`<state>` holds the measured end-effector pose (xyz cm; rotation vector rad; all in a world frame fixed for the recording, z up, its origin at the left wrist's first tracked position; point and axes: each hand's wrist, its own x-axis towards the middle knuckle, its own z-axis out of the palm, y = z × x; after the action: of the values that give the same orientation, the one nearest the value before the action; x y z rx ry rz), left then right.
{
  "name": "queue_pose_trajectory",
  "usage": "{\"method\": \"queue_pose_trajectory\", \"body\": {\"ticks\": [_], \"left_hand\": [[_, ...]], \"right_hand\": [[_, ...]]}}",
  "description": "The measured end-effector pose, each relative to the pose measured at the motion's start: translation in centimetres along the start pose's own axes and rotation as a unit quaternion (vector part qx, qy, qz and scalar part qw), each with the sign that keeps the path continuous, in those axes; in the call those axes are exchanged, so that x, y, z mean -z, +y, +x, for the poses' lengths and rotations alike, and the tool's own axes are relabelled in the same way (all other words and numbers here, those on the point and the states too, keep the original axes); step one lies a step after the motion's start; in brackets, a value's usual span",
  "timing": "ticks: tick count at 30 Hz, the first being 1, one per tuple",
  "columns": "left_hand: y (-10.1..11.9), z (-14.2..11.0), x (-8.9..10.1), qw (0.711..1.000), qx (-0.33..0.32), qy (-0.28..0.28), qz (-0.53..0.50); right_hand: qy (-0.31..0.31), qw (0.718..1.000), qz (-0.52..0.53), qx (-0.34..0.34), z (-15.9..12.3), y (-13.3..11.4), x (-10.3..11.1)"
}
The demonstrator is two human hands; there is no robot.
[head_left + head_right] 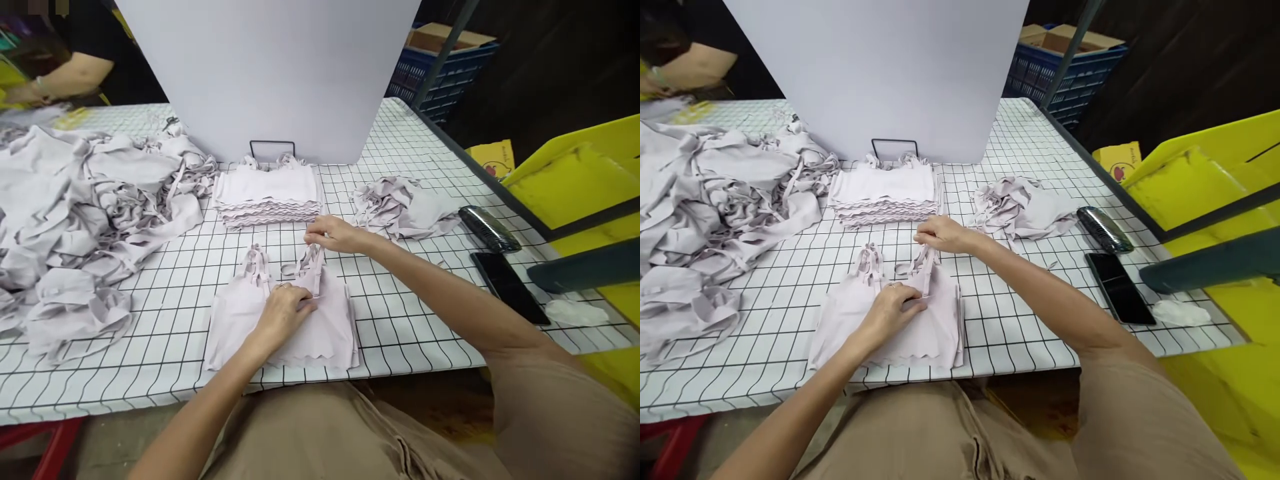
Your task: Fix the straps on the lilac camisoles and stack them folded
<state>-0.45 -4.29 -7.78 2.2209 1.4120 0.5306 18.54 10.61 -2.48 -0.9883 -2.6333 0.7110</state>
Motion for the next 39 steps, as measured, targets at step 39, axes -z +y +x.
{"method": "queue_pose_trajectory", "body": {"ticks": [39], "left_hand": [[-8.5, -8.3, 6.1, 0.916, 0.216, 0.334, -0.041]], "right_hand": [[0.289, 0.934, -0.066, -0.2, -13.3, -5.1, -10.7]]}}
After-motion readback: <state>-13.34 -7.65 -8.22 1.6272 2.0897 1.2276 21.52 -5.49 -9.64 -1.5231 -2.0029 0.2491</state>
